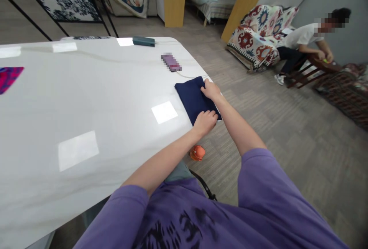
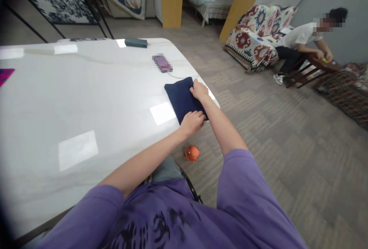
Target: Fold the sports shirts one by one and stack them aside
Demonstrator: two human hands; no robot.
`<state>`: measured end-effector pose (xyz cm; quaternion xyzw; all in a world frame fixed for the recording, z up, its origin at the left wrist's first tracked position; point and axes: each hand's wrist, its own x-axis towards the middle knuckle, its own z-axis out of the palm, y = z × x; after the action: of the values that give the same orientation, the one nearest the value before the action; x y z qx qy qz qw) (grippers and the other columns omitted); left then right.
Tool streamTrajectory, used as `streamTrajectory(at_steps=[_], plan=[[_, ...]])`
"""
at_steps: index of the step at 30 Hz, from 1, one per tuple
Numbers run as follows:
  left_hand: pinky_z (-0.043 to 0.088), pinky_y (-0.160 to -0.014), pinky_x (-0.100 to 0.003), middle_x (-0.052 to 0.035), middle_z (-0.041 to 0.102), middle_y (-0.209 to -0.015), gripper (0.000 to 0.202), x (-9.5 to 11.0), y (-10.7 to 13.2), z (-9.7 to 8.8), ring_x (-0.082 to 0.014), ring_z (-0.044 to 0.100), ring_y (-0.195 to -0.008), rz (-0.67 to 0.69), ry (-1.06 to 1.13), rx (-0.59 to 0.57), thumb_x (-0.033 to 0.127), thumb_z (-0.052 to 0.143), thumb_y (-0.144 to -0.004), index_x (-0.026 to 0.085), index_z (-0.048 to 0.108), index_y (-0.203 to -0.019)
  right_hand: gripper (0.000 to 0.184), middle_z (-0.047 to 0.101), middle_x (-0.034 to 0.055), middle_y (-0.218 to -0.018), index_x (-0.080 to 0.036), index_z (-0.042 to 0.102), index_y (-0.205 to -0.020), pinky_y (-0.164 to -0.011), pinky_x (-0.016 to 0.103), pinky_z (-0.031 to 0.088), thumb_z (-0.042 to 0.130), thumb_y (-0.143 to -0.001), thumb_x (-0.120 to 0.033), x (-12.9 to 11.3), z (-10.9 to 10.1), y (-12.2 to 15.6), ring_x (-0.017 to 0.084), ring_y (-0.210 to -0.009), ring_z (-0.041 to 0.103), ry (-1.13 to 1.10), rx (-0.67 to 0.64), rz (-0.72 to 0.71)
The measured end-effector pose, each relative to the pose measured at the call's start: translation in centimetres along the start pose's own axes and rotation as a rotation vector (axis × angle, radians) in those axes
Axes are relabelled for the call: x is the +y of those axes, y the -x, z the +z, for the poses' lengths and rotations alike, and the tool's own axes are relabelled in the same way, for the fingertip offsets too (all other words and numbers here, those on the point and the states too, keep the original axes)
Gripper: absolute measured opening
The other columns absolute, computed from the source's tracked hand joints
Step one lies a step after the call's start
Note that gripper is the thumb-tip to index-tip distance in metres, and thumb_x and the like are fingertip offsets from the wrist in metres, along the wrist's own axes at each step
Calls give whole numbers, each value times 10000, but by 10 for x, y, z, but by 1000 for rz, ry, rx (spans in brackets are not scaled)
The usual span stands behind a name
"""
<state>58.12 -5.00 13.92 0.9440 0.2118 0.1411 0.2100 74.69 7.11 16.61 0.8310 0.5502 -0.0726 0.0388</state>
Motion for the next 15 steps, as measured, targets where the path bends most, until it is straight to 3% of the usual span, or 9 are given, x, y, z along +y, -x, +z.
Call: streamTrajectory(at_steps=[3, 6, 8, 10, 12, 15], plan=[[510, -998, -444, -184, 736, -1349, 308, 15, 2, -4, -328, 663, -1292, 26, 30, -7, 336, 630, -1148, 126, 743, -1343, 596, 644, 264, -1611, -95, 530, -1657, -1254, 600, 513, 553, -1134, -379, 18, 0, 8, 407, -1479, 627, -30, 151, -29], [537, -1031, -420, -143, 732, -1421, 429, 17, 41, -17, -294, 675, -1298, 103, 63, -19, 492, 698, -1120, 172, 725, -1405, 749, 406, 200, -1850, -164, 411, -1801, -1382, 624, 377, 521, -1156, -528, 14, 13, 24, 394, -1688, 429, -73, 236, -202], [553, -1073, -403, -113, 731, -1469, 452, 6, 81, -30, -265, 692, -1308, 124, 116, -9, 526, 669, -1135, 205, 708, -1451, 776, 314, 132, -1908, -237, 428, -1814, -1431, 653, 280, 528, -1143, -612, 5, 26, 34, 386, -1768, 300, -101, 171, -315], [559, -1132, -424, -112, 735, -1490, 453, -14, 127, -50, -271, 702, -1346, 60, 185, 40, 521, 632, -1155, 221, 689, -1489, 790, 312, 118, -1911, -259, 493, -1787, -1446, 697, 205, 557, -1111, -663, -2, 38, 42, 402, -1794, 237, -122, 78, -372], [565, -1170, -465, -121, 746, -1484, 440, -39, 179, -76, -292, 713, -1368, -89, 229, 123, 511, 622, -1161, 236, 685, -1499, 822, 343, 148, -1893, -237, 544, -1761, -1444, 724, 167, 539, -1086, -705, -3, 47, 46, 425, -1794, 234, -134, 44, -393], [590, -1173, -470, -117, 761, -1463, 416, -83, 271, -121, -292, 735, -1355, -386, 218, 296, 490, 645, -1153, 252, 687, -1491, 938, 400, 240, -1844, -226, 638, -1698, -1395, 779, 207, 544, -985, -828, 8, 59, 39, 481, -1770, 277, -206, 104, -400]])
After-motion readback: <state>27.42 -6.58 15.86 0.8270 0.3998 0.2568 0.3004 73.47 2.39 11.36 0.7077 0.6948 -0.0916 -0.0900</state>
